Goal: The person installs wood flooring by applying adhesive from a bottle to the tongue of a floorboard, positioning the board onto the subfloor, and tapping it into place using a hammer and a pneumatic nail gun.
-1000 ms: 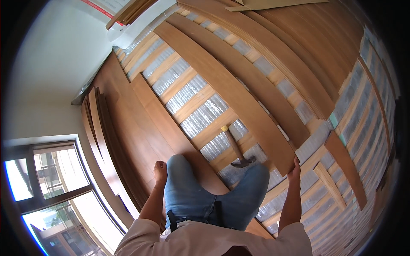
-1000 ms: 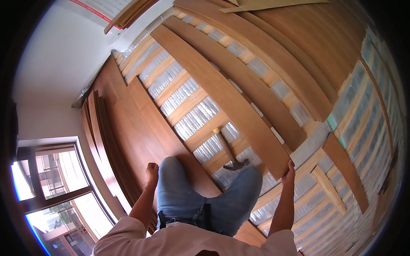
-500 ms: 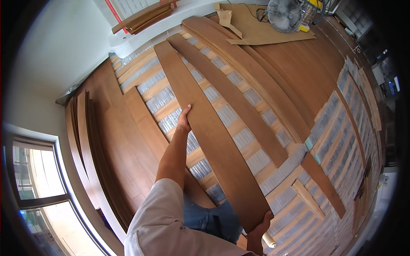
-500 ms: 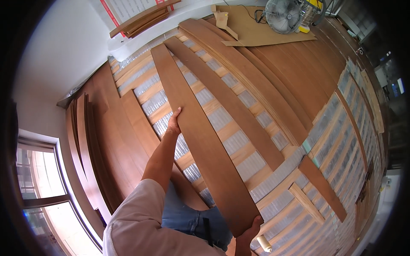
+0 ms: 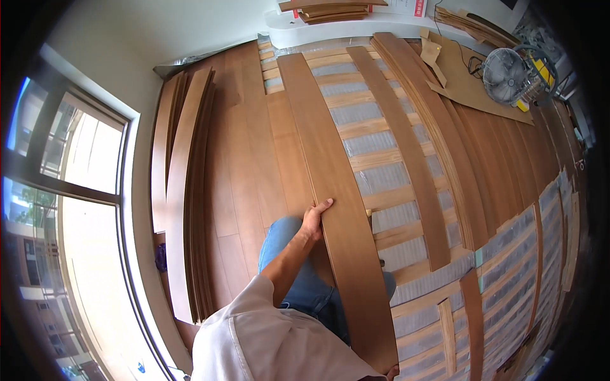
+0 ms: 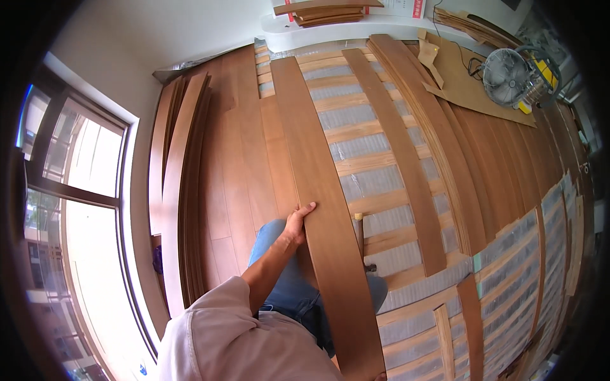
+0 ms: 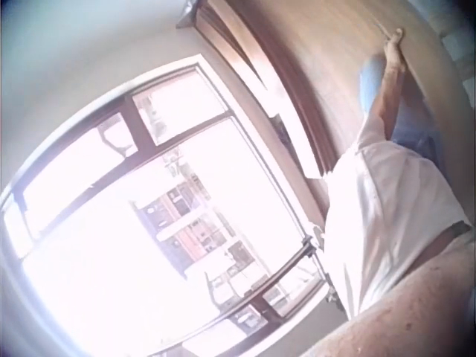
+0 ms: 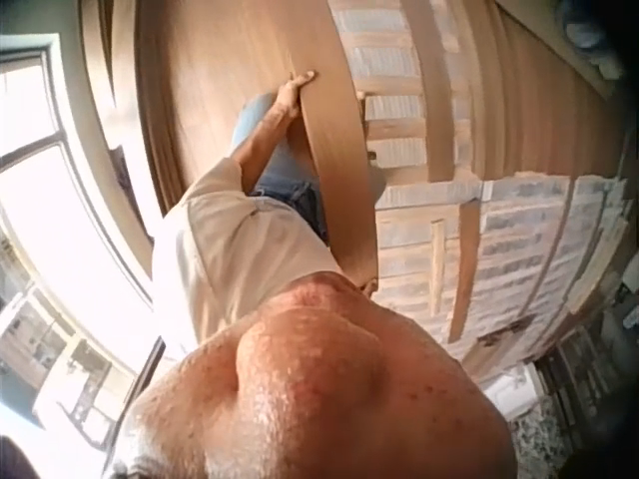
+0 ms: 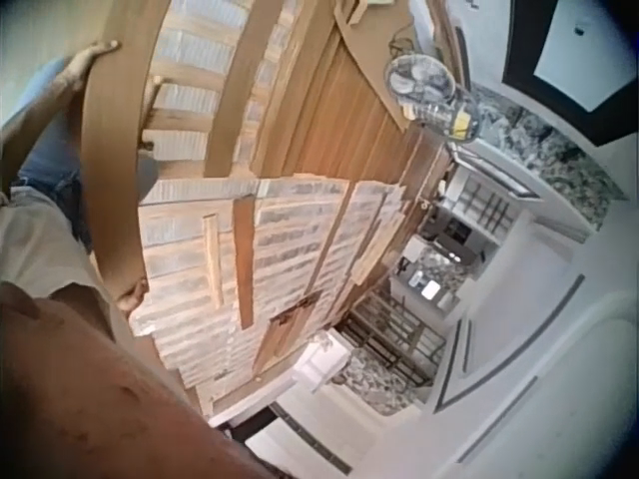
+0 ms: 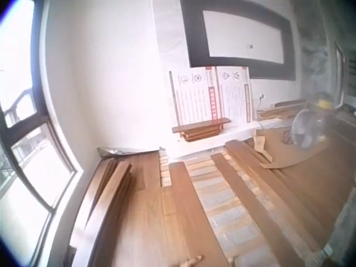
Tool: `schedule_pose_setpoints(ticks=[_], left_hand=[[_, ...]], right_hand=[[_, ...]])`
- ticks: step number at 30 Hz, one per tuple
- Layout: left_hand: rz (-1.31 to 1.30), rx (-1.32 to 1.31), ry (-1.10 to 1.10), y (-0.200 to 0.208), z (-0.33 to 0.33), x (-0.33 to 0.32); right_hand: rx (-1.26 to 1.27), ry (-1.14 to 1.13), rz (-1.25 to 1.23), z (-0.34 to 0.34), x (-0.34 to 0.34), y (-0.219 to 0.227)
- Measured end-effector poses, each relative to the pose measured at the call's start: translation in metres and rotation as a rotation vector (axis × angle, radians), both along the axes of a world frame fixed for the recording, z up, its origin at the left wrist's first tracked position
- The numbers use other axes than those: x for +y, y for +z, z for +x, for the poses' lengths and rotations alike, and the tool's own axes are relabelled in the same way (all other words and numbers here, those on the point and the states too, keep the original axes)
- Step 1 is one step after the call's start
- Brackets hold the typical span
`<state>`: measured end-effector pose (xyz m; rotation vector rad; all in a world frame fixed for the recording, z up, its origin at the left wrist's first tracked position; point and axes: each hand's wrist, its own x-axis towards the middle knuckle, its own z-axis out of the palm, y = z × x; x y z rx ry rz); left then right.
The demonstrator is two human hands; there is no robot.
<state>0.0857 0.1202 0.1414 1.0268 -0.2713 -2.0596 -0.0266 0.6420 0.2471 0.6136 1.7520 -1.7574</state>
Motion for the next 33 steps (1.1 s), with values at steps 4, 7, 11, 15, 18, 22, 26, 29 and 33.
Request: schedule_pose_setpoints(ticks=[4, 7, 11, 15, 18, 22, 26, 29, 33], left_hand=[[-0.082, 0.001, 0.131, 0.017, 0.069, 0.004], [-0.185, 0.019, 0.236, 0.017, 0.125, -0.016], [-0.246, 0.054, 0.319, 0.03, 0.208, -0.047], [-0.243, 0.096, 0.345, 0.04, 0.255, -0.095], [-0.239, 0.186, 0.34, 0.03, 0.298, -0.124], [-0.174, 0.274, 0.302, 0.015, 0.332, -0.142], [-0.226, 0.243, 0.288, 0.017, 0.356, -0.14], [-0.318, 0.209, 0.3, 0.024, 0.377, -0.133], [-0.297, 0.276, 0.371, 0.025, 0.382, -0.043]], right_hand=[[0.016, 0.098, -0.119, 0.007, 0.007, -0.012], [-0.01, 0.19, -0.203, 0.024, -0.013, -0.016], [-0.09, 0.356, -0.247, 0.046, -0.076, 0.007], [0.049, 0.337, -0.106, 0.115, -0.142, 0.057], [0.161, 0.441, -0.159, 0.148, -0.159, 0.062], [0.019, 0.485, -0.267, 0.175, -0.159, 0.064], [-0.09, 0.852, -0.331, 0.179, -0.162, 0.094], [-0.206, 1.016, -0.329, 0.173, -0.166, 0.102], [-0.323, 1.315, -0.339, 0.164, -0.176, 0.102]])
